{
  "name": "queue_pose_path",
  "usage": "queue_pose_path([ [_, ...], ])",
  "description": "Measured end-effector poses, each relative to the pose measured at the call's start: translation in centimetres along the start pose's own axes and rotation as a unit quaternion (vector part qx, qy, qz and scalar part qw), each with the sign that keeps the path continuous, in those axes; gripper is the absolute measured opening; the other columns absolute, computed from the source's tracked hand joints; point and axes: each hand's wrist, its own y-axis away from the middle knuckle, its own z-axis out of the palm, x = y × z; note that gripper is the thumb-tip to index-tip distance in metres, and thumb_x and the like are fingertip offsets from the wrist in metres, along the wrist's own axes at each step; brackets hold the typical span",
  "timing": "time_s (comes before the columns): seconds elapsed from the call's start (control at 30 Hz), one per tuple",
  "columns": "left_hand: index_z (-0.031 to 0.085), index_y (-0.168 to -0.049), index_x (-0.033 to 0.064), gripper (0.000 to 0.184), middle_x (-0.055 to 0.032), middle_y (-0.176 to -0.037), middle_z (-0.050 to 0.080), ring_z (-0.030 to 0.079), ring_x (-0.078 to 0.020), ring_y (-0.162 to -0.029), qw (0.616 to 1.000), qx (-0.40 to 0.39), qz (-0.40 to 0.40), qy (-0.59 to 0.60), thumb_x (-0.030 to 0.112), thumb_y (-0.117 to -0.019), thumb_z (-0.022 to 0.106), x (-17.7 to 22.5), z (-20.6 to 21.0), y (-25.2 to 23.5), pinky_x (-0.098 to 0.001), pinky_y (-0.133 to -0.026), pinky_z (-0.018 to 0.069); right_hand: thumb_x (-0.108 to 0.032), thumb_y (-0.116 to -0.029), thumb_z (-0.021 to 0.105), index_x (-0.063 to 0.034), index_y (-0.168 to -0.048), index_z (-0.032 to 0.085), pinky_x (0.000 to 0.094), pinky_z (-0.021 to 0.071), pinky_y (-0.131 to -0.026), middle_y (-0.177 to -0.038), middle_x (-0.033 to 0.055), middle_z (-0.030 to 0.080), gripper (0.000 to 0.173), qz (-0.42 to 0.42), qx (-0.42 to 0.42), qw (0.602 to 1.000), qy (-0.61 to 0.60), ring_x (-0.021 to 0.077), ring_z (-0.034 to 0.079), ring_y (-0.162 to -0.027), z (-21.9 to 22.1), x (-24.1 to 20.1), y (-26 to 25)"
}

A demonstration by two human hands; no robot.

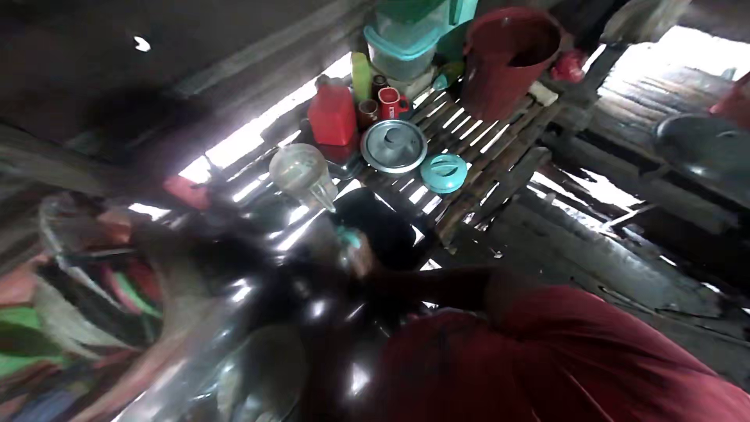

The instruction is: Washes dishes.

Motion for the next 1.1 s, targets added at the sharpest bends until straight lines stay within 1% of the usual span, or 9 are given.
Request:
queue_pose_path([
  [0.1,0.050,-0.139,-0.0052,0.047,-0.0229,-0.127,0.060,0.061,-0.0241,-0.106,0.984,0.028,-0.054,0.166,0.031,-0.1100,0.041,-2.0,1.1,-0.3,-0.0391,-0.092,0.0519,-0.024,-0.1007,0.063,0.0079,-0.123,0.066,0.0464,0.0487,-0.108,-0.124,0.0263,0.067,0.039,-0.198,-0.076,0.947,0.243,0.0355,0.064,-0.120,-1.2,2.8,-0.3],
  [0.27,0.057,-0.119,0.0107,0.037,-0.0049,-0.091,0.062,0.061,-0.0141,-0.078,0.854,-0.076,-0.090,0.506,0.035,-0.1104,0.030,0.3,3.5,0.5,-0.0340,-0.066,0.0539,-0.026,-0.1015,0.063,0.0018,-0.137,0.059,0.0495,0.0448,-0.112,-0.136,0.0237,0.061,0.045,-0.110,-0.144,0.942,0.283,0.0337,0.058,-0.128,-4.5,3.9,-2.4],
  [0.43,0.058,-0.120,0.0051,0.029,-0.0058,-0.094,0.063,0.061,-0.0111,-0.080,0.830,-0.199,0.083,0.515,0.025,-0.1065,0.042,-1.0,4.2,0.2,-0.0293,-0.067,0.0540,-0.015,-0.1029,0.059,0.0045,-0.141,0.050,0.0449,0.0513,-0.104,-0.135,0.0224,0.061,0.044,-0.055,-0.094,0.986,0.123,0.0290,0.063,-0.120,-5.7,2.8,-2.3],
  [0.53,0.059,-0.101,0.0114,0.043,-0.0017,-0.077,0.062,0.058,-0.0102,-0.065,0.849,-0.276,-0.097,0.439,0.036,-0.1069,0.025,3.2,2.7,2.1,-0.0263,-0.056,0.0490,-0.009,-0.1035,0.052,0.0043,-0.144,0.054,0.0462,0.0435,-0.114,-0.149,0.0264,0.050,0.042,-0.135,-0.067,0.985,0.080,0.0341,0.052,-0.136,-7.1,0.9,-5.5],
  [0.7,0.050,-0.134,0.0009,0.036,-0.0082,-0.102,0.067,0.066,-0.0128,-0.086,0.907,-0.258,-0.035,0.331,0.012,-0.1001,0.055,-2.8,4.9,-1.2,-0.0312,-0.076,0.0577,-0.030,-0.1053,0.060,0.0014,-0.135,0.061,0.0517,0.0460,-0.109,-0.132,0.0241,0.064,0.044,-0.083,-0.218,0.916,0.327,0.0358,0.062,-0.123,-11.2,-3.6,-7.9],
  [0.8,0.051,-0.135,-0.0069,0.046,-0.0190,-0.110,0.067,0.068,-0.0205,-0.091,0.962,-0.237,0.013,0.136,0.010,-0.0962,0.068,1.0,5.1,-0.1,-0.0357,-0.081,0.0582,-0.025,-0.1028,0.064,0.0010,-0.132,0.064,0.0565,0.0435,-0.110,-0.130,0.0243,0.065,0.039,-0.044,-0.277,0.870,0.406,0.0391,0.061,-0.124,-13.2,-5.7,-7.3],
  [0.9,0.048,-0.145,-0.0021,0.047,-0.0186,-0.139,0.057,0.056,-0.0245,-0.124,0.952,-0.302,0.006,-0.056,0.009,-0.1015,0.060,7.1,3.3,2.6,-0.0379,-0.107,0.0441,-0.021,-0.1018,0.065,-0.0020,-0.137,0.061,0.0600,0.0418,-0.110,-0.135,0.0245,0.062,0.040,-0.015,-0.248,0.840,0.481,0.0420,0.057,-0.129,-15.9,-7.3,-6.2],
  [1.0,0.042,-0.151,0.0014,0.067,-0.0213,-0.145,0.054,0.057,-0.0318,-0.129,0.957,-0.246,0.152,-0.015,0.027,-0.0960,0.071,0.3,6.3,-1.5,-0.0482,-0.107,0.0487,-0.020,-0.1012,0.064,-0.0064,-0.140,0.060,0.0639,0.0432,-0.108,-0.140,0.0243,0.059,0.042,0.040,-0.151,0.819,0.552,0.0440,0.055,-0.131,-19.2,-6.4,-6.2],
  [1.1,0.046,-0.147,0.0006,0.059,-0.0213,-0.140,0.058,0.058,-0.0295,-0.128,0.963,-0.252,0.097,0.015,0.025,-0.0985,0.069,-1.0,6.5,-2.1,-0.0459,-0.108,0.0481,-0.020,-0.1032,0.060,-0.0033,-0.135,0.063,0.0633,0.0462,-0.105,-0.139,0.0251,0.060,0.036,0.050,-0.078,0.809,0.580,0.0449,0.056,-0.130,-21.9,-4.1,-6.2],
])
